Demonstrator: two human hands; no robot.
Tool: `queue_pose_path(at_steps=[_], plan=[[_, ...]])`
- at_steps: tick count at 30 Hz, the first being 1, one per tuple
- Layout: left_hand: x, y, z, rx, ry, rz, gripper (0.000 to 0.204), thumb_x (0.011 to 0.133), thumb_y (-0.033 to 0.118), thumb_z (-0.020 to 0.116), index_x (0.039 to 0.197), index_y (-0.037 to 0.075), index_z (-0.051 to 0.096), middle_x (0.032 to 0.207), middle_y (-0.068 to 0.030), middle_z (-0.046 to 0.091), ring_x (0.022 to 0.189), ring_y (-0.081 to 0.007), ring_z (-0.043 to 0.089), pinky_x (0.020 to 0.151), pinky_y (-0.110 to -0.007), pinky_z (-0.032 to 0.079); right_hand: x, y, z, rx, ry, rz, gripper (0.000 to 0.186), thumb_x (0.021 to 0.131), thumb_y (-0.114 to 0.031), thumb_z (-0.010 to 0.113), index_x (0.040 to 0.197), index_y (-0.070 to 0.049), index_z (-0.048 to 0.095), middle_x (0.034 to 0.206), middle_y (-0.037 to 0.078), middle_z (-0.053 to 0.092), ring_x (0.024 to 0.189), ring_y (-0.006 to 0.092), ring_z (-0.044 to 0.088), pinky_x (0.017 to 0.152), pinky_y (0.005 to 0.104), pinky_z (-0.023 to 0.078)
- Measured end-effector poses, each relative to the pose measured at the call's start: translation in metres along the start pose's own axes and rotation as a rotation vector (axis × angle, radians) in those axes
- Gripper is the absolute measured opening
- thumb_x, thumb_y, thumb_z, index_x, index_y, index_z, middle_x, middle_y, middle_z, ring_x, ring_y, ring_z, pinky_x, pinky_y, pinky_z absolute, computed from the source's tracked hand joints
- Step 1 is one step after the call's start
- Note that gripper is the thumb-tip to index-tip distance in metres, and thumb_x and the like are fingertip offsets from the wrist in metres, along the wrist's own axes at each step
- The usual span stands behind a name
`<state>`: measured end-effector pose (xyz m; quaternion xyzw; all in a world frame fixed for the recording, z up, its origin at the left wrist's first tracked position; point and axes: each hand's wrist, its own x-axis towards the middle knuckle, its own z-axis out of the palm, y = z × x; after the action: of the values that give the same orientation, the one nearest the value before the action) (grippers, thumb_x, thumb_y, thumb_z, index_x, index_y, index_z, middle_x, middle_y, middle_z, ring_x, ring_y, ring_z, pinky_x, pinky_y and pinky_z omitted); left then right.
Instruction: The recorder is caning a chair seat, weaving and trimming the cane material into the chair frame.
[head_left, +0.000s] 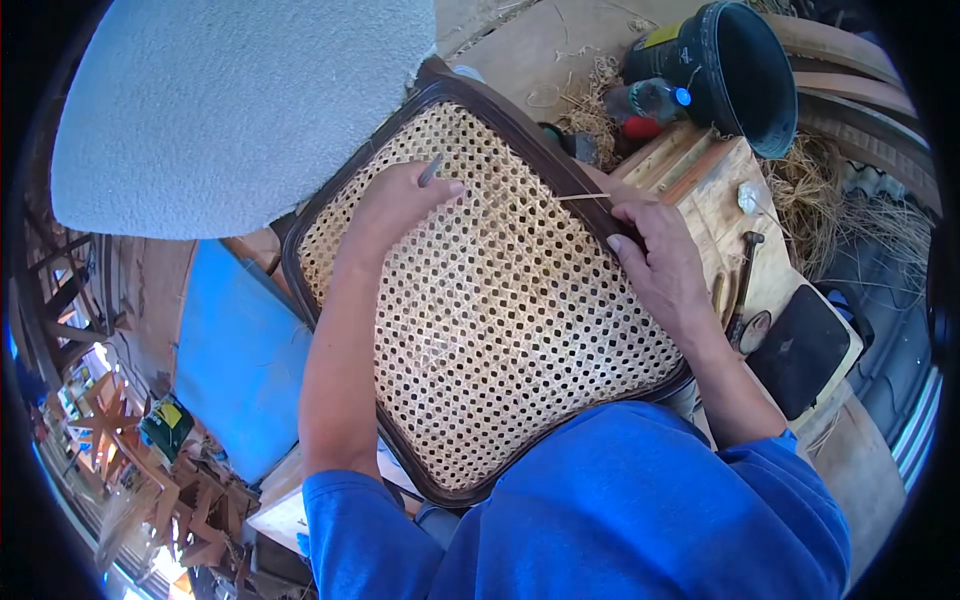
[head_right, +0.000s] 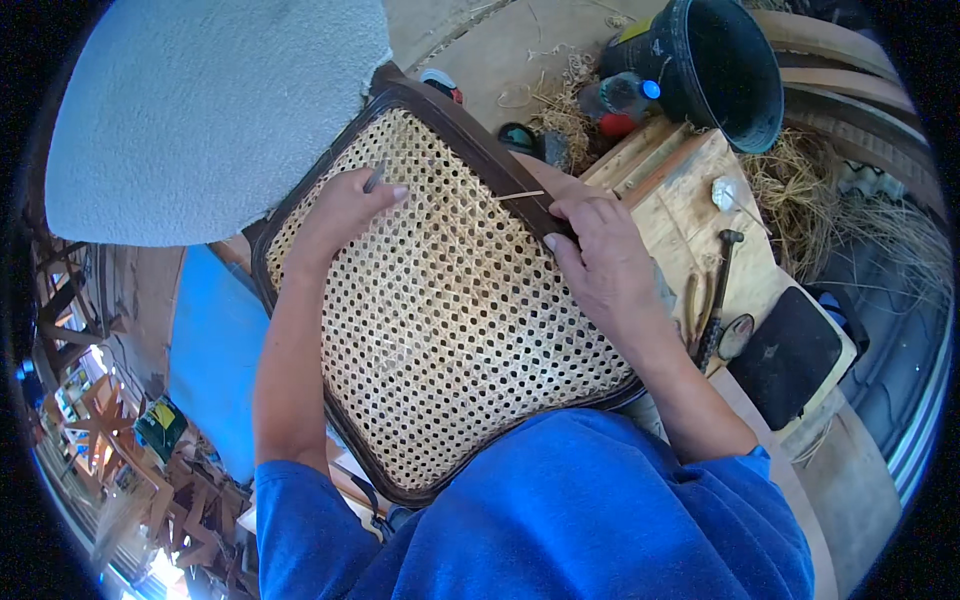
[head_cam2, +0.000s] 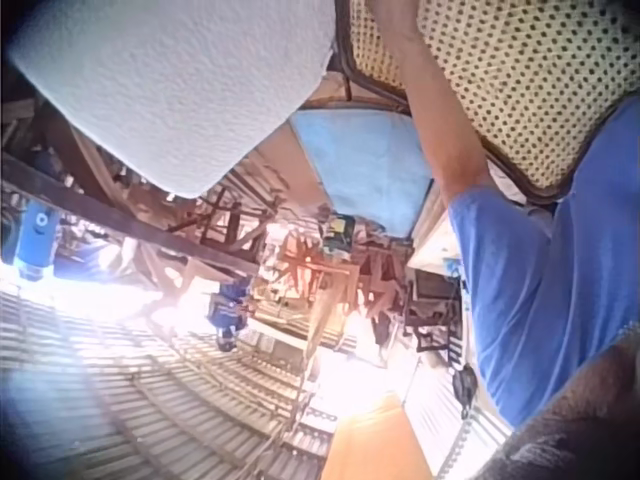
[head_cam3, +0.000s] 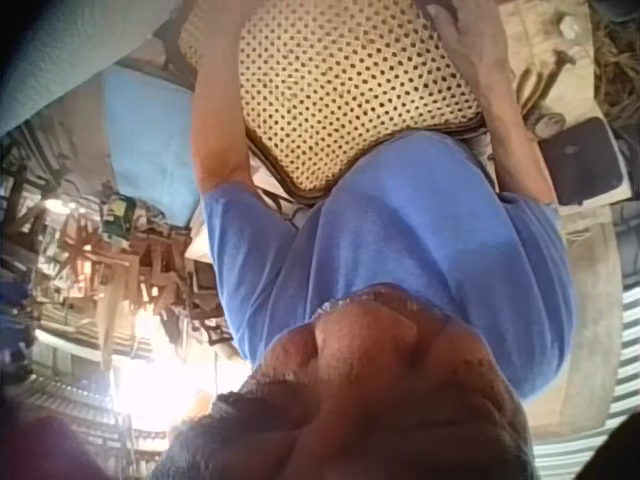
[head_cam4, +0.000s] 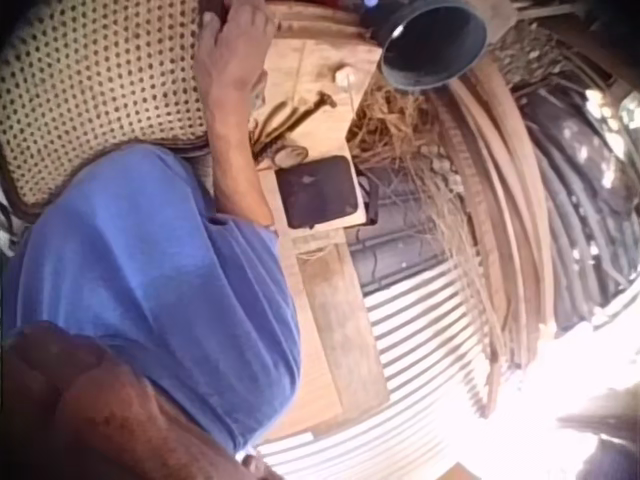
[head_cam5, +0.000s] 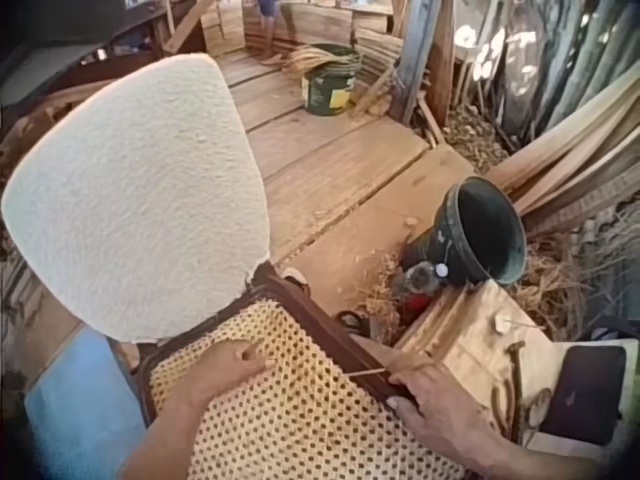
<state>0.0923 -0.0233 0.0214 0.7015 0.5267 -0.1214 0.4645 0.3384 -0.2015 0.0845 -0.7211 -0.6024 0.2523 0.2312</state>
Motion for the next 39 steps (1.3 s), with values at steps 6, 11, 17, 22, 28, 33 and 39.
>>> queue_pose_path(at_steps=[6,11,17,22,28,33,39], plan=[[0.013,-0.026,0.001,-0.484,-0.059,-0.026,0.032,0.079,0.029,0.070,0.067,0.012,0.046,0.056,0.0023,0.043,0.045,-0.0052,0.039,0.041,-0.022,0.033,0.002,0.002,0.001,-0.043,-0.021,0.013,0.025,0.080,-0.005,0.064,0.104,0.000,0.058,0.101,0.017,0.059,0.097,0.0329,0.055,0.087,0.0380,0.044],[0.019,-0.039,-0.010,-0.757,-0.124,-0.020,0.031,0.078,0.020,0.072,0.067,0.013,0.045,0.056,0.0027,0.047,0.046,-0.0052,0.044,0.044,-0.022,0.038,0.004,0.001,0.002,-0.063,-0.050,0.054,0.025,0.079,-0.005,0.063,0.104,0.000,0.058,0.101,0.016,0.059,0.098,0.0322,0.055,0.088,0.0377,0.043],[0.022,-0.046,-0.015,-0.884,-0.179,-0.039,0.032,0.079,0.019,0.071,0.067,0.014,0.042,0.058,0.0031,0.047,0.046,-0.0047,0.042,0.043,-0.022,0.036,0.007,0.002,0.003,-0.115,-0.074,0.038,0.026,0.078,-0.005,0.063,0.104,-0.001,0.057,0.101,0.014,0.059,0.097,0.0315,0.054,0.087,0.0375,0.042],[0.024,-0.054,-0.017,-0.943,-0.187,-0.026,0.033,0.079,0.018,0.071,0.066,0.014,0.041,0.058,0.0033,0.046,0.044,-0.0043,0.039,0.041,-0.021,0.034,0.011,0.002,0.005,-0.123,-0.109,0.038,0.028,0.078,-0.005,0.063,0.106,-0.001,0.056,0.101,0.014,0.059,0.097,0.0317,0.054,0.088,0.0374,0.042],[0.027,-0.064,-0.016,-1.025,-0.203,0.049,0.028,0.082,0.019,0.067,0.068,0.016,0.042,0.054,0.0043,0.043,0.041,-0.0034,0.038,0.040,-0.020,0.033,0.011,0.002,0.005,-0.123,-0.133,0.058,0.029,0.079,-0.006,0.064,0.107,-0.002,0.056,0.103,0.014,0.058,0.098,0.0300,0.054,0.089,0.0367,0.042],[0.023,-0.065,-0.020,-1.071,-0.220,0.064,0.030,0.082,0.022,0.069,0.068,0.014,0.043,0.057,0.0031,0.045,0.042,-0.0034,0.039,0.041,-0.020,0.034,0.011,0.002,0.004,-0.155,-0.140,0.036,0.030,0.079,-0.005,0.064,0.107,-0.001,0.056,0.103,0.014,0.058,0.098,0.0295,0.054,0.087,0.0362,0.043],[0.002,-0.042,-0.018,-0.957,0.291,-0.044,0.030,0.083,0.034,0.070,0.084,0.006,0.059,0.062,-0.0005,0.052,0.049,-0.0060,0.046,0.045,-0.022,0.038,0.006,-0.001,0.001,-0.054,0.031,0.045,0.024,0.089,-0.009,0.059,0.111,-0.002,0.056,0.105,0.008,0.058,0.094,0.0172,0.057,0.081,0.0278,0.045]])
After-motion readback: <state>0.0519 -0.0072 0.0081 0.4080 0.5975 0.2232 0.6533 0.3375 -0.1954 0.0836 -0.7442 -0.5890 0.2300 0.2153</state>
